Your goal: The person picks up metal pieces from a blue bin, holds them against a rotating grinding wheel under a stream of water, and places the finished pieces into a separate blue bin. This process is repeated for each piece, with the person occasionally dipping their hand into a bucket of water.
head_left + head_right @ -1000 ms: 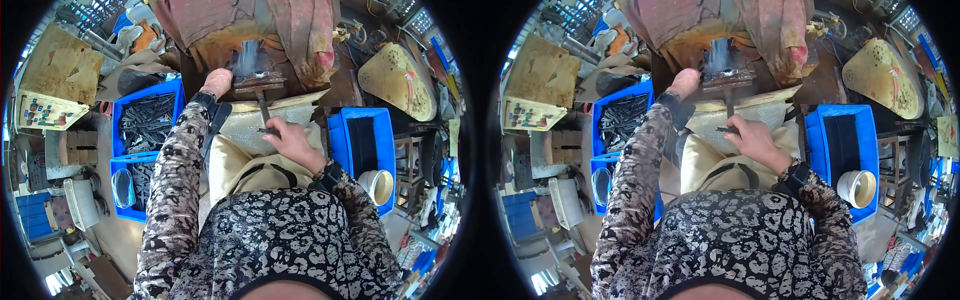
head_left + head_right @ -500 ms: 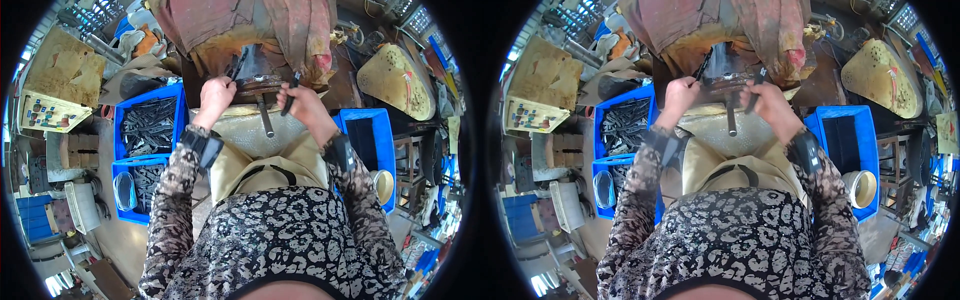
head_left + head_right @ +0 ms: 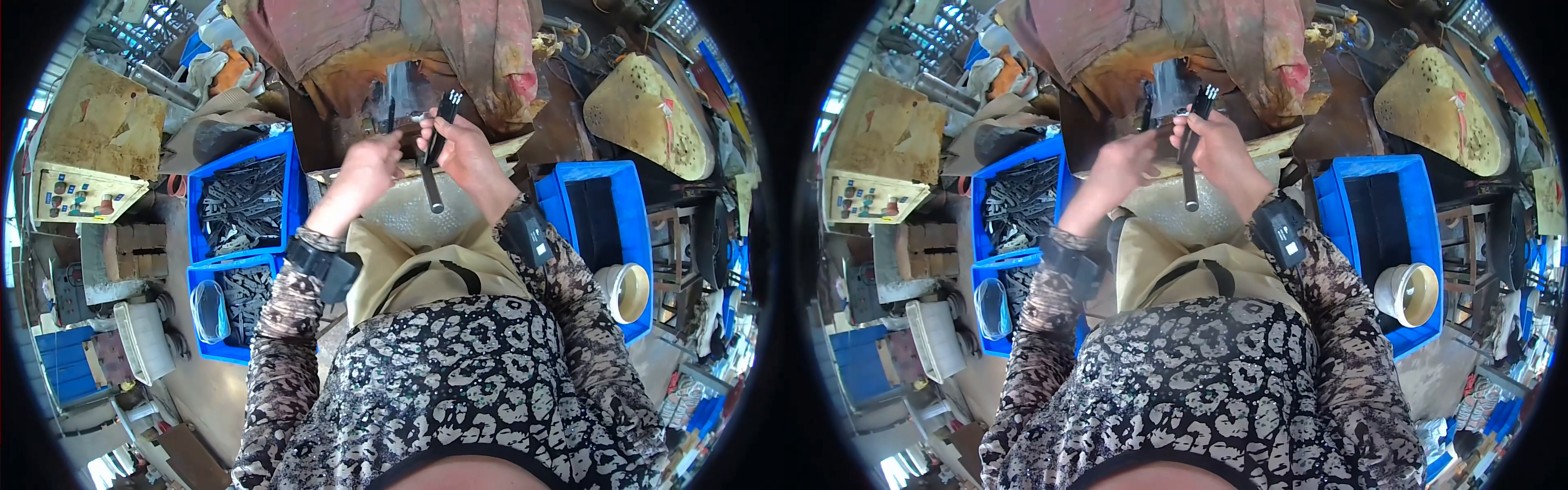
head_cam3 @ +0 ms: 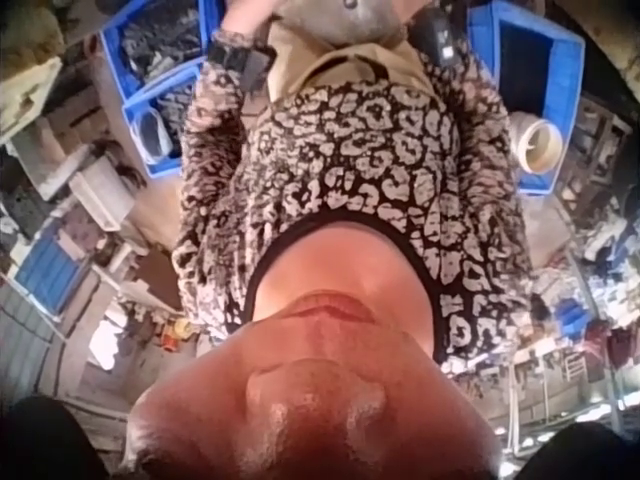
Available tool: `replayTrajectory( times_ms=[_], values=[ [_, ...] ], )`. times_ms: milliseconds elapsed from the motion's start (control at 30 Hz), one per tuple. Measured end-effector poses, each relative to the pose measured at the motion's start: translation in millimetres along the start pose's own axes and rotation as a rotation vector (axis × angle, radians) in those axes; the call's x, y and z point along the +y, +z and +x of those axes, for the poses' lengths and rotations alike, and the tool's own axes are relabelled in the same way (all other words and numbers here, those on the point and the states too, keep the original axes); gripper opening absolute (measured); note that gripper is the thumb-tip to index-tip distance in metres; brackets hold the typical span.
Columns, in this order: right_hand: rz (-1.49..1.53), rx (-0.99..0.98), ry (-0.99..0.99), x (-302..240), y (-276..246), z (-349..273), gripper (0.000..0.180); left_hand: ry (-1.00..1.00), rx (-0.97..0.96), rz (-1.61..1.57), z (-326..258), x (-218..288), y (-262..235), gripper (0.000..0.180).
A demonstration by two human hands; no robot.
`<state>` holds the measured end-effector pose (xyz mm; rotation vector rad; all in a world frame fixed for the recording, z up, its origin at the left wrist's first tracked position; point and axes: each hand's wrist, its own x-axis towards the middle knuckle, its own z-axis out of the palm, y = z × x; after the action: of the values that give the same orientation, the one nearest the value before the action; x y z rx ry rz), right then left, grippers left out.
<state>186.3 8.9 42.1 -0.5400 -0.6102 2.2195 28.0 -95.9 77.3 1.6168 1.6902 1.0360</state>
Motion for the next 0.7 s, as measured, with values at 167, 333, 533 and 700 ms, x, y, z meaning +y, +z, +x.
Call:
replayTrajectory(
  times_ms=[167,333,533,700],
  values=[
    [-0.11,-0.059,0.035,-10.0,-1.2,-16.2,0.027,-0.342,0.124,-0.532,20.6,-12.2,-23.9,0.044],
    [-0.317,0.008,0.112,-26.1,-2.4,-48.6,0.028,-0.289,0.178,-0.228,61.3,-89.0,-19.0,0.044],
    [-0.535,-0.005,0.173,-25.6,-15.8,-84.6,0.026,-0.004,0.117,0.268,100.9,-150.3,-5.3,0.041],
    [-0.579,0.011,0.202,-22.8,-29.0,-97.9,0.025,0.006,-0.067,0.295,109.6,-161.6,-2.5,0.041]
  ],
)
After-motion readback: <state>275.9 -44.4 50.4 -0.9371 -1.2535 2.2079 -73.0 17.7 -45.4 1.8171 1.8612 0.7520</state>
